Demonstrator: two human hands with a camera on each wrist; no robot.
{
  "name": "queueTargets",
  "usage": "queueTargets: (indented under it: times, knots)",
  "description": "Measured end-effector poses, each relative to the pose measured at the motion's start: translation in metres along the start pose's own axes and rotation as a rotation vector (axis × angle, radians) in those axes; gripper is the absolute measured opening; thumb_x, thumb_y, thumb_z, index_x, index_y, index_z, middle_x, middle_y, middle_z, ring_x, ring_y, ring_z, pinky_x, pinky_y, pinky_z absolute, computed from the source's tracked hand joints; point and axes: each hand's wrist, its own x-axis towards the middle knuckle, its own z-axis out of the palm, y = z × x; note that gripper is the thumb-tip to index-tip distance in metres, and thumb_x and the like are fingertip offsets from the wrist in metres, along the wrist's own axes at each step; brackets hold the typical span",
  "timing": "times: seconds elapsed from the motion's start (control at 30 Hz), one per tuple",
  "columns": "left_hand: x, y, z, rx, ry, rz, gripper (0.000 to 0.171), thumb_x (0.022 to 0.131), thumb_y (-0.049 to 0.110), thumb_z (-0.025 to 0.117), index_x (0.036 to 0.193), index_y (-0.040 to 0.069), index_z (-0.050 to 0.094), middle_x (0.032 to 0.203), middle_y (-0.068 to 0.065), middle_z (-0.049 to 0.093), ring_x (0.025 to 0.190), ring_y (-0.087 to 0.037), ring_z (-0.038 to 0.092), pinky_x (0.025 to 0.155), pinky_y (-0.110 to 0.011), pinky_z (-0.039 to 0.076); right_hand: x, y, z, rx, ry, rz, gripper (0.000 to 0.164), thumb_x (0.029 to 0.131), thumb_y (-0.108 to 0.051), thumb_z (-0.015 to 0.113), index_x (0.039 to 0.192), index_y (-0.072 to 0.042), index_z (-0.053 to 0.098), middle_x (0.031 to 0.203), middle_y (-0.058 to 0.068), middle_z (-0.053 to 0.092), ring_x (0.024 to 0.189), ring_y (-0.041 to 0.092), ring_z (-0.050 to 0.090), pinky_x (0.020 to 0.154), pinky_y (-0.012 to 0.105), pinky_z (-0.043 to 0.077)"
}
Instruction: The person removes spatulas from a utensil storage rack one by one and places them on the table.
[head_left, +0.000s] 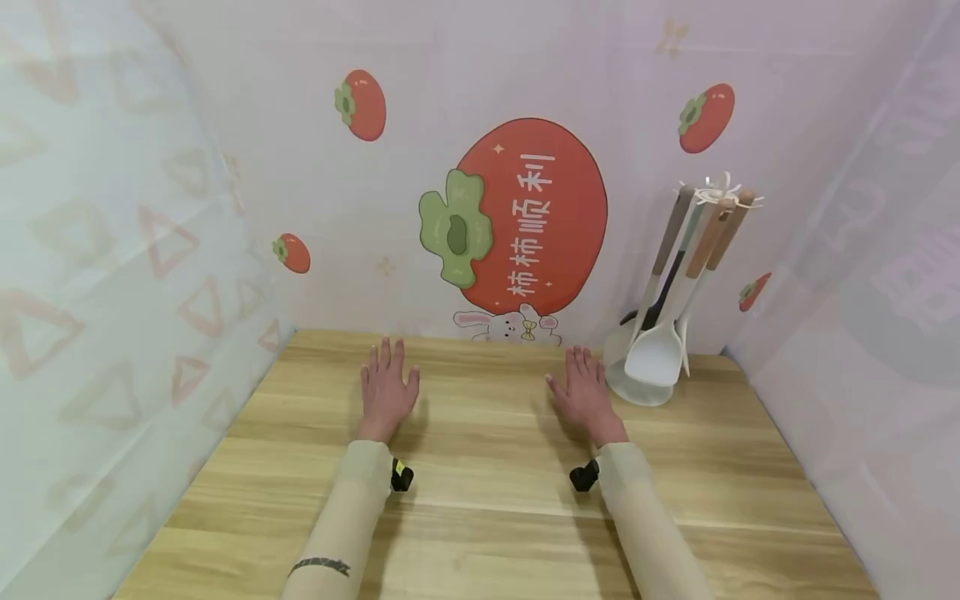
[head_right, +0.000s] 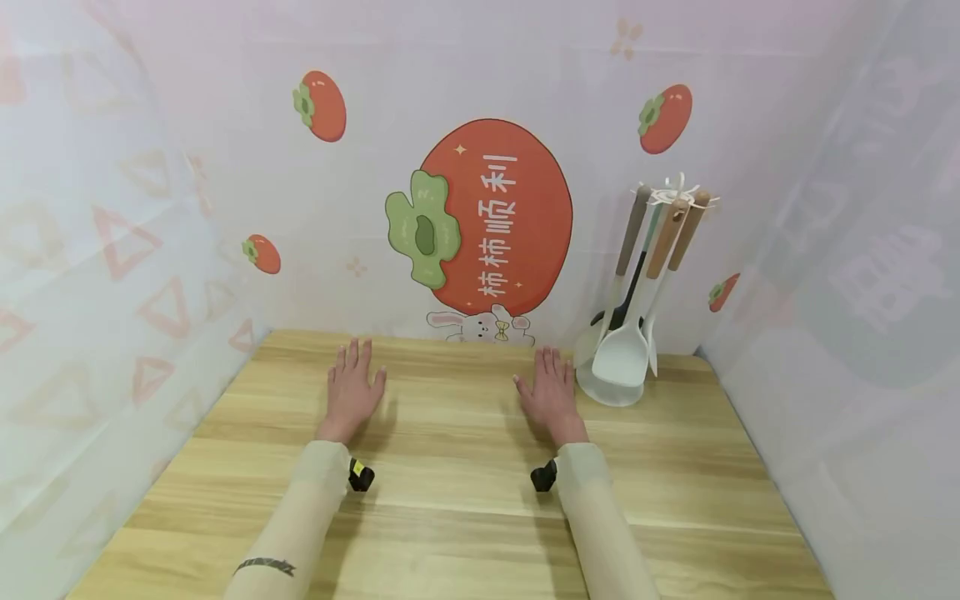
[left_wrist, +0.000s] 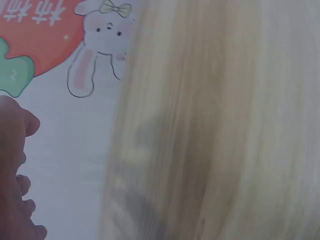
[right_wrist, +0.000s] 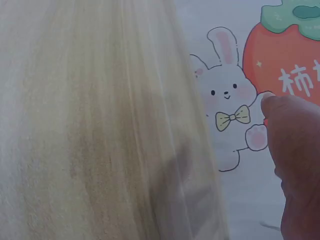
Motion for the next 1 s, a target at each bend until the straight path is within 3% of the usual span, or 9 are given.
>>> queueTargets:
  times: [0.13, 0.27, 0.4, 0.47, 0.53, 0.6, 0.73, 0.9, 1.0]
  knots:
    - [0.002, 0.003, -0.004, -0.188, -0.075, 0.024, 0.064, 0.108, 0.031, 0.046, 0.16, 0.002, 0.024, 0.167, -0.027, 0.013, 0.154, -0.047, 0.007, 0.121, -0.066, 0.012, -0.001, 0.003, -0.011, 0.168, 0.208, -0.105, 0.058, 0.106, -0.03, 0.051, 0.149, 0.008, 0.041, 0.154, 0.028, 0.042, 0.146, 0.045, 0.033, 0.12, 0.063, 0.021]
    - [0.0, 0.004, -0.004, -0.345, -0.172, 0.039, 0.056, 0.108, 0.026, 0.047, 0.155, -0.003, 0.035, 0.159, -0.027, 0.034, 0.147, -0.046, 0.03, 0.119, -0.061, 0.027, -0.004, 0.015, -0.028, 0.384, 0.619, -0.179, 0.025, 0.098, -0.007, 0.059, 0.117, 0.005, 0.069, 0.112, 0.024, 0.07, 0.107, 0.038, 0.063, 0.096, 0.051, 0.047]
    - [-0.005, 0.007, 0.001, -0.478, -0.204, 0.038, 0.043, 0.106, 0.017, 0.052, 0.141, -0.008, 0.052, 0.132, -0.026, 0.062, 0.121, -0.041, 0.06, 0.102, -0.053, 0.051, -0.01, 0.031, -0.044, 0.523, 1.031, -0.18, 0.016, 0.092, 0.003, 0.058, 0.089, 0.006, 0.073, 0.082, 0.021, 0.071, 0.08, 0.014, 0.063, 0.078, 0.026, 0.049]
    - [-0.009, 0.01, 0.007, -0.521, -0.221, 0.048, 0.035, 0.105, 0.012, 0.054, 0.133, -0.009, 0.059, 0.118, -0.023, 0.069, 0.108, -0.037, 0.067, 0.093, -0.047, 0.056, -0.013, 0.037, -0.055, 0.575, 1.17, -0.142, 0.016, 0.091, 0.007, 0.056, 0.085, 0.01, 0.071, 0.078, 0.024, 0.068, 0.076, 0.002, 0.057, 0.075, 0.017, 0.044]
    - [-0.012, 0.013, 0.013, -0.517, -0.241, 0.072, 0.031, 0.104, 0.01, 0.055, 0.128, -0.008, 0.063, 0.11, -0.018, 0.072, 0.1, -0.03, 0.069, 0.088, -0.042, 0.057, -0.016, 0.041, -0.068, 0.613, 1.253, -0.061, 0.016, 0.09, 0.009, 0.055, 0.084, 0.014, 0.068, 0.078, 0.028, 0.066, 0.075, -0.003, 0.052, 0.073, 0.013, 0.04]
    - [-0.014, 0.017, 0.022, -0.475, -0.258, 0.113, 0.027, 0.103, 0.008, 0.056, 0.124, -0.006, 0.066, 0.105, -0.013, 0.073, 0.095, -0.024, 0.069, 0.086, -0.039, 0.057, -0.016, 0.048, -0.08, 0.633, 1.281, 0.02, 0.016, 0.091, 0.008, 0.055, 0.088, 0.014, 0.069, 0.082, 0.027, 0.066, 0.076, -0.005, 0.05, 0.073, 0.013, 0.039]
    - [-0.017, 0.027, 0.039, -0.396, -0.299, 0.201, 0.023, 0.101, 0.007, 0.059, 0.119, -0.001, 0.069, 0.101, -0.007, 0.072, 0.09, -0.016, 0.065, 0.085, -0.038, 0.056, -0.015, 0.069, -0.099, 0.64, 1.188, 0.147, 0.021, 0.096, -0.002, 0.053, 0.102, 0.01, 0.069, 0.096, 0.018, 0.067, 0.086, -0.001, 0.052, 0.077, 0.016, 0.041]
    - [-0.013, 0.047, 0.051, -0.388, -0.352, 0.272, 0.023, 0.102, 0.008, 0.058, 0.12, -0.001, 0.069, 0.103, -0.008, 0.072, 0.091, -0.017, 0.065, 0.085, -0.038, 0.056, -0.009, 0.088, -0.115, 0.61, 1.047, 0.23, 0.029, 0.104, -0.009, 0.048, 0.119, 0.006, 0.067, 0.115, 0.016, 0.068, 0.096, 0.002, 0.055, 0.085, 0.016, 0.045]
    - [-0.004, 0.062, 0.057, -0.4, -0.369, 0.306, 0.025, 0.103, 0.01, 0.056, 0.123, -0.001, 0.067, 0.106, -0.01, 0.072, 0.093, -0.018, 0.065, 0.084, -0.037, 0.056, -0.005, 0.092, -0.124, 0.582, 0.948, 0.229, 0.031, 0.107, -0.014, 0.047, 0.124, 0.002, 0.067, 0.122, 0.016, 0.069, 0.102, 0.009, 0.06, 0.09, 0.017, 0.047]
